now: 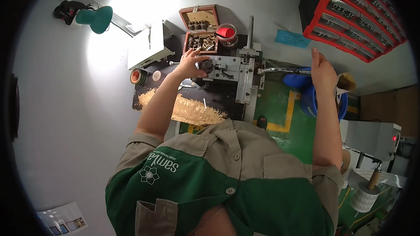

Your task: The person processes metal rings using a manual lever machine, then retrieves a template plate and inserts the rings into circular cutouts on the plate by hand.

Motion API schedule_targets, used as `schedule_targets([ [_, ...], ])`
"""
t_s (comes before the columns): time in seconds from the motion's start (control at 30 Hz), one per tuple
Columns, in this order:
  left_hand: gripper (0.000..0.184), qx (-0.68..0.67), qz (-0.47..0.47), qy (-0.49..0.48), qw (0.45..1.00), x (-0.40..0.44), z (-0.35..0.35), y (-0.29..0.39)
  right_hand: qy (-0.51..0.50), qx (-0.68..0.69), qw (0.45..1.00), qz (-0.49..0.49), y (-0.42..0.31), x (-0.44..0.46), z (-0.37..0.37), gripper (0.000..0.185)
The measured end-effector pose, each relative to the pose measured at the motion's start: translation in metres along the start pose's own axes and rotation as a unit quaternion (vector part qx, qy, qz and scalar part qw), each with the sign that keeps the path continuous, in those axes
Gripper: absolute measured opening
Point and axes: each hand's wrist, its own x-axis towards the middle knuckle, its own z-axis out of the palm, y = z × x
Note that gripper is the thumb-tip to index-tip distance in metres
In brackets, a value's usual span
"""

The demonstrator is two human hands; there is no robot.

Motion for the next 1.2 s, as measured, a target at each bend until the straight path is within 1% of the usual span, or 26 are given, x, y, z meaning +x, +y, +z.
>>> schedule_targets([
  [0.03, 0.074, -0.002, 0.009, 0.01, 1.0, -0.001, 0.003, 0.001, 0.0, 0.004, 1.0, -0.003, 0.002, 0.001, 0.001, 0.068],
  [0.07, 0.074, -0.003, 0.01, 0.01, 1.0, -0.002, 0.004, 0.004, -0.004, 0.007, 1.0, 0.001, 0.001, 0.0, 0.0, 0.068],
  [0.1, 0.073, 0.01, -0.009, 0.031, 0.999, -0.003, 0.005, 0.007, -0.005, -0.013, 1.0, 0.015, -0.001, 0.0, -0.001, 0.068],
  [0.17, 0.072, 0.018, -0.033, 0.065, 0.997, -0.005, 0.004, 0.016, -0.003, -0.005, 1.0, 0.003, 0.001, 0.001, 0.002, 0.068],
  [0.23, 0.073, 0.037, -0.089, 0.088, 0.991, -0.01, 0.001, 0.029, -0.008, 0.004, 1.0, 0.014, -0.001, 0.0, 0.0, 0.068],
  [0.27, 0.086, 0.042, -0.108, 0.071, 0.991, -0.011, -0.003, 0.034, -0.007, 0.003, 1.0, 0.016, -0.002, 0.0, 0.0, 0.068],
  [0.33, 0.101, 0.027, -0.098, 0.104, 0.989, -0.015, -0.005, 0.031, -0.01, 0.005, 1.0, 0.015, -0.002, 0.0, -0.001, 0.069],
  [0.37, 0.112, 0.028, -0.103, 0.088, 0.99, -0.014, -0.006, 0.025, -0.002, 0.005, 1.0, 0.01, 0.005, 0.003, 0.006, 0.071],
  [0.47, 0.098, -0.001, -0.07, 0.055, 0.996, -0.009, -0.003, 0.003, -0.005, 0.001, 1.0, 0.008, 0.001, 0.002, 0.003, 0.076],
  [0.5, 0.084, 0.011, -0.058, 0.054, 0.997, -0.007, 0.0, -0.002, -0.012, -0.012, 0.999, 0.028, 0.001, 0.003, 0.003, 0.077],
  [0.6, 0.07, 0.033, -0.024, 0.033, 0.999, -0.002, 0.007, -0.006, -0.003, 0.003, 1.0, 0.02, 0.003, 0.003, 0.004, 0.077],
  [0.7, 0.069, 0.016, -0.021, 0.039, 0.999, -0.001, 0.011, -0.009, 0.006, 0.007, 1.0, 0.015, 0.005, 0.001, 0.006, 0.074],
  [0.77, 0.068, 0.01, -0.027, 0.044, 0.999, -0.002, 0.012, -0.008, 0.012, -0.027, 0.999, 0.021, 0.023, 0.001, 0.021, 0.073],
  [0.83, 0.067, 0.008, -0.023, 0.052, 0.998, -0.002, 0.015, -0.011, -0.025, -0.059, 0.997, 0.041, 0.039, 0.009, 0.03, 0.074],
  [0.87, 0.068, 0.007, -0.024, 0.062, 0.998, -0.001, 0.013, -0.009, -0.088, -0.102, 0.988, 0.073, 0.033, 0.014, 0.023, 0.074],
  [0.9, 0.068, 0.004, -0.026, 0.067, 0.997, -0.005, 0.014, -0.006, -0.053, -0.034, 0.997, 0.039, 0.031, 0.007, 0.018, 0.073],
  [0.93, 0.067, 0.004, -0.026, 0.077, 0.997, -0.007, 0.014, -0.005, -0.005, -0.001, 1.0, 0.013, 0.025, -0.001, 0.014, 0.072],
  [0.97, 0.066, -0.005, -0.031, 0.081, 0.996, -0.007, 0.014, -0.005, 0.021, 0.025, 0.999, -0.001, 0.027, -0.002, 0.02, 0.071],
  [1.0, 0.065, -0.015, -0.033, 0.08, 0.996, -0.008, 0.018, -0.005, 0.024, -0.025, 0.999, 0.02, 0.036, 0.001, 0.032, 0.072],
  [1.03, 0.065, -0.038, -0.046, 0.085, 0.995, -0.007, 0.02, -0.005, -0.009, -0.109, 0.993, 0.053, 0.046, 0.01, 0.04, 0.074],
  [1.1, 0.064, -0.044, -0.049, 0.091, 0.994, -0.007, 0.023, -0.005, -0.049, -0.078, 0.994, 0.064, 0.036, 0.011, 0.028, 0.074],
  [1.13, 0.07, -0.032, -0.05, 0.096, 0.994, -0.006, 0.024, -0.005, -0.048, -0.023, 0.997, 0.052, 0.04, 0.01, 0.026, 0.073],
  [1.2, 0.079, -0.023, -0.057, 0.093, 0.994, -0.009, 0.021, 0.0, -0.008, 0.013, 1.0, 0.025, 0.031, 0.001, 0.018, 0.07],
])
